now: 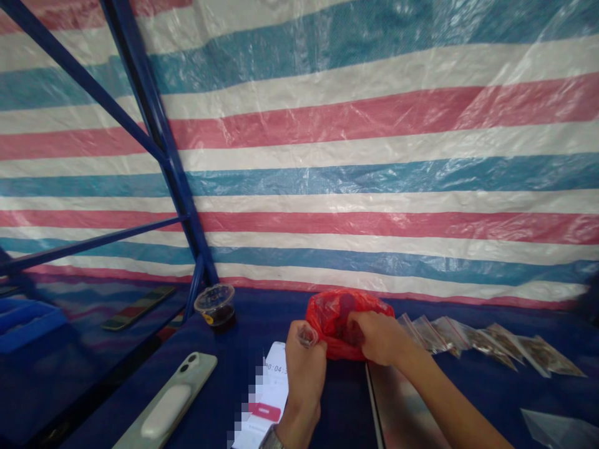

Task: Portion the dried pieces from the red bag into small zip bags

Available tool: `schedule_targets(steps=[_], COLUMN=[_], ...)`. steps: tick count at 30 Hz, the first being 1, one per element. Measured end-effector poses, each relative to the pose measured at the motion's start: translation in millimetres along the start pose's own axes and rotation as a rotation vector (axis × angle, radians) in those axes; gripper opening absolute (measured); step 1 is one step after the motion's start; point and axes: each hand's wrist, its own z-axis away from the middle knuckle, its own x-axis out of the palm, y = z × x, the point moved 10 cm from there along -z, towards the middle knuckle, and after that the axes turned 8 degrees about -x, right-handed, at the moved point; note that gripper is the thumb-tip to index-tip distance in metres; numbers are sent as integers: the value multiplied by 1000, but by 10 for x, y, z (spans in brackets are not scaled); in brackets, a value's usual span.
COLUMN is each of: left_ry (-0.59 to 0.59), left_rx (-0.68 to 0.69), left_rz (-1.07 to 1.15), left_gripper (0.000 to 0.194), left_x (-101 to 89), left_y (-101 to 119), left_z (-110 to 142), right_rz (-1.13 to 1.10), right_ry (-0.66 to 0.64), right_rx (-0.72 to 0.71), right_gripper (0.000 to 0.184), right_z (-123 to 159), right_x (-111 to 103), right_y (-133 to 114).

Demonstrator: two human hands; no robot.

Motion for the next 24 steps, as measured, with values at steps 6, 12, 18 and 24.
schedule_targets(steps=[6,12,18,24], left_ry=[-67,-50,-36,-38], left_rx=[103,43,32,35], left_rz=[-156,-148,-124,22], left_gripper=[30,29,31,29], left_x=[47,29,26,92], left_y=[51,-135,-113,57], left_z=[-54,-85,-53,59], right_rz=[55,-18,-33,-44], right_ry=[33,25,45,81], right_rx=[17,-138,-103,-103], right_gripper=[44,35,41,46], right_z=[-3,-9,-38,-34], right_x=[-26,24,13,-75], right_y=[-13,-217,-148,-128])
